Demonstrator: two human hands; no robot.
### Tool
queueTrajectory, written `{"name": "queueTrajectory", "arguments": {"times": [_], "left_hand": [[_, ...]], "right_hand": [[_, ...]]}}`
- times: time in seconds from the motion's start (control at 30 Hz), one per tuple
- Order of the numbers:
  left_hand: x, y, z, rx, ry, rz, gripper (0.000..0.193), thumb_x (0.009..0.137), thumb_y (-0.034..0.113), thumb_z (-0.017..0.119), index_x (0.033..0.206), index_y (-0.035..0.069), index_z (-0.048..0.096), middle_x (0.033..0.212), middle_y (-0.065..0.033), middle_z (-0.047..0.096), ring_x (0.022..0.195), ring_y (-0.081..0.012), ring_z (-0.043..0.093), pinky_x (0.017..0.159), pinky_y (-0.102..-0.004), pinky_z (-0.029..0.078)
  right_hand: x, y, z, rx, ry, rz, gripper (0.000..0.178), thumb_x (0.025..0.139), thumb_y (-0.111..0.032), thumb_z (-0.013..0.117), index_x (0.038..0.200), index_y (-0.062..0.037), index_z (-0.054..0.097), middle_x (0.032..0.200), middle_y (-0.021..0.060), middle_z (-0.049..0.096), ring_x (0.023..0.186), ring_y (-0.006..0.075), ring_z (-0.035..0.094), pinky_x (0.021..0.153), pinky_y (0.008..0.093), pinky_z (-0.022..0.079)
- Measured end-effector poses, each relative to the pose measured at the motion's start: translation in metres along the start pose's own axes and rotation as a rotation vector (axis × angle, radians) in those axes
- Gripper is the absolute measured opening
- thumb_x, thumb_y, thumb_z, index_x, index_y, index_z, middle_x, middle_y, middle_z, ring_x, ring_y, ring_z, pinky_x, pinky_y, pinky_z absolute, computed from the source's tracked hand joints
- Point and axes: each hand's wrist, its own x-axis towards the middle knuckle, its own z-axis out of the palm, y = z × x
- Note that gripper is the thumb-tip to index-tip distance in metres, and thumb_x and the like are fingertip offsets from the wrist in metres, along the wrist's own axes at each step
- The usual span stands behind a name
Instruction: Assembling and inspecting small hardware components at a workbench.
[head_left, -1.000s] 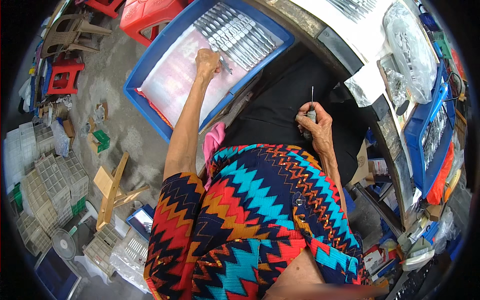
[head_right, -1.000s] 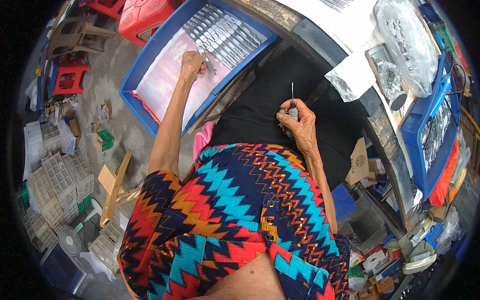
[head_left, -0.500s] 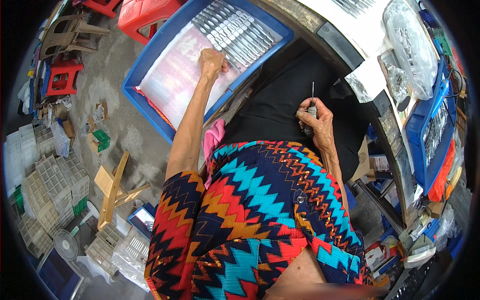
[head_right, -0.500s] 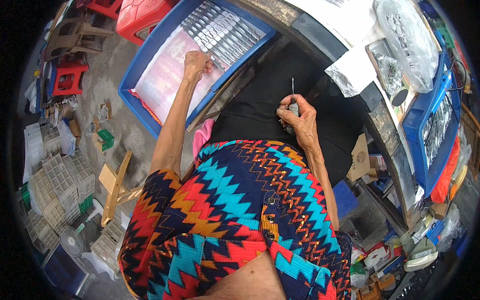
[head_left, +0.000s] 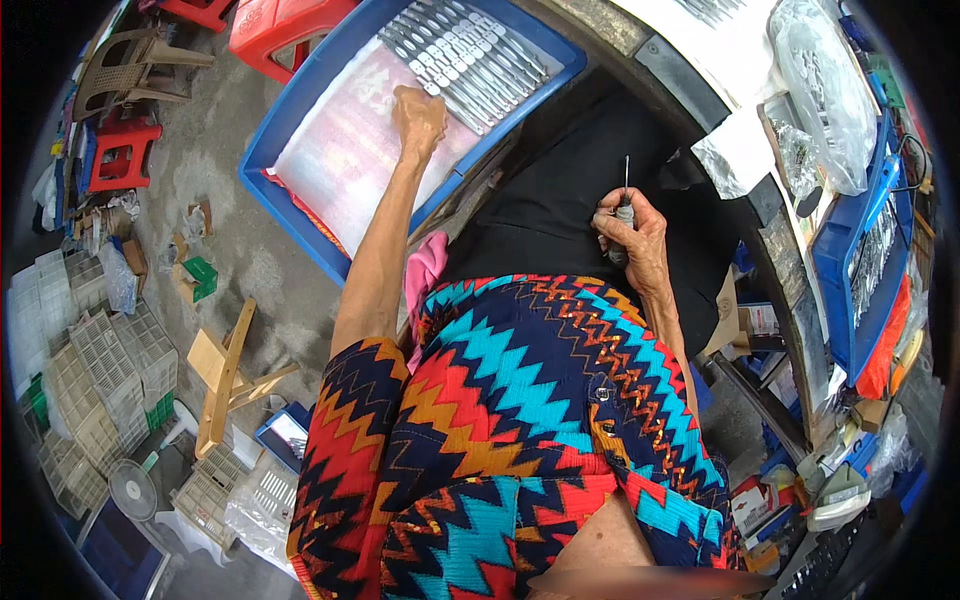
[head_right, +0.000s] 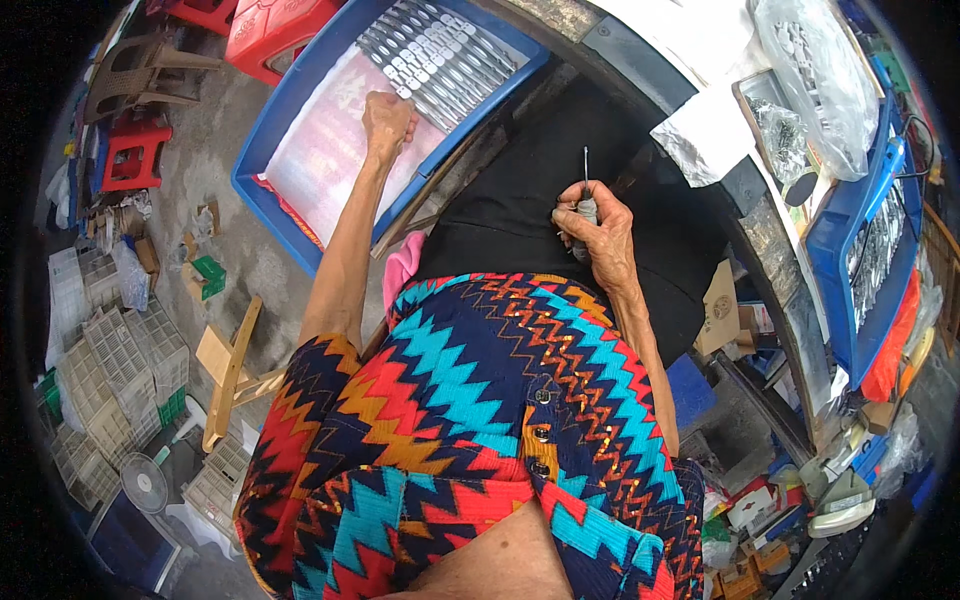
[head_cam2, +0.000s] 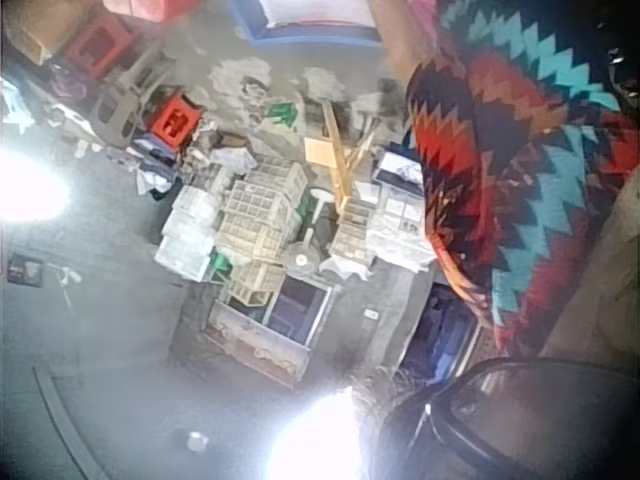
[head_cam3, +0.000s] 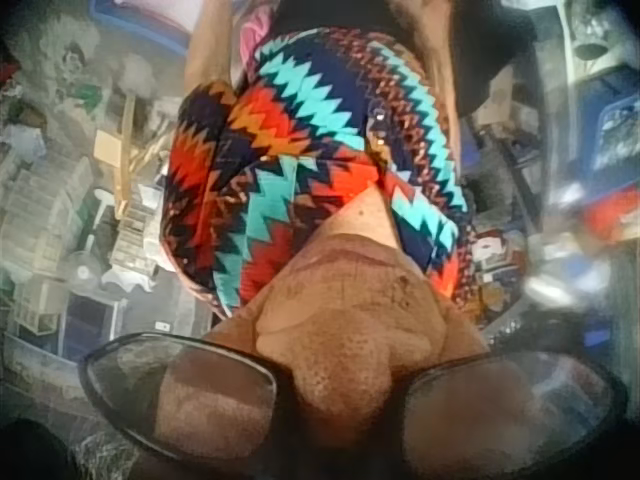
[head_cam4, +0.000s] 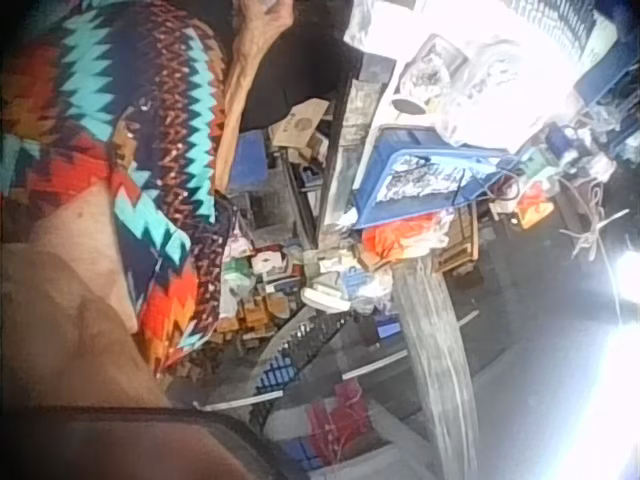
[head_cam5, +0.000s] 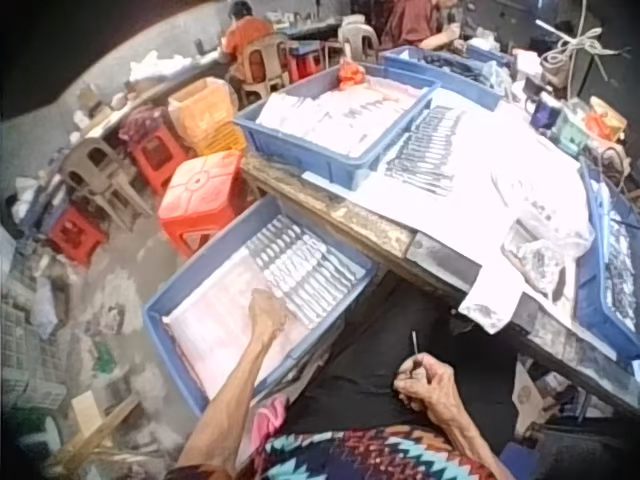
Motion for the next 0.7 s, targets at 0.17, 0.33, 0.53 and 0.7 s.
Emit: {"name": "queueTrajectory", "arguments": {"times": [0.17,0.33,0.53,0.7], "left_hand": [[0.015,-0.018,0.004,-0.016,0.089,0.077,0.035,0.072,0.007,0.059,0.100,-0.004,0.041,0.061,-0.0085,0.054,0.043,-0.0119,0.047,0.034,-0.0242,0.036],[0.019,-0.025,0.007,0.136,0.068,0.232,0.041,0.069,0.008,0.061,0.102,-0.004,0.039,0.061,-0.0086,0.054,0.043,-0.0129,0.048,0.034,-0.0250,0.037],[-0.006,0.012,0.001,0.070,-0.054,0.049,0.039,0.066,0.014,0.059,0.095,-0.001,0.038,0.070,-0.0200,0.058,0.067,-0.0326,0.061,0.065,-0.0415,0.047],[0.006,-0.012,0.003,0.110,0.013,0.184,0.039,0.065,0.012,0.060,0.095,0.000,0.038,0.075,-0.0231,0.059,0.068,-0.0362,0.060,0.064,-0.0416,0.047]], "right_hand": [[0.000,0.000,0.002,0.029,0.004,0.012,0.012,0.074,-0.003,0.063,0.083,-0.0043,0.054,0.070,-0.0005,0.053,0.058,0.0056,0.050,0.052,0.0193,0.042],[0.002,0.001,0.002,0.030,-0.009,0.020,0.013,0.074,-0.003,0.063,0.083,-0.0043,0.053,0.070,-0.0008,0.053,0.058,0.0055,0.050,0.052,0.0191,0.042],[0.002,0.003,0.000,0.034,0.011,0.026,0.014,0.073,-0.003,0.063,0.084,-0.0043,0.053,0.071,-0.0009,0.053,0.058,0.0054,0.050,0.051,0.0191,0.041],[0.002,0.001,0.005,0.011,0.013,0.033,0.015,0.073,-0.003,0.063,0.083,-0.0043,0.053,0.070,-0.0007,0.054,0.057,0.0055,0.050,0.051,0.0193,0.041]]}}
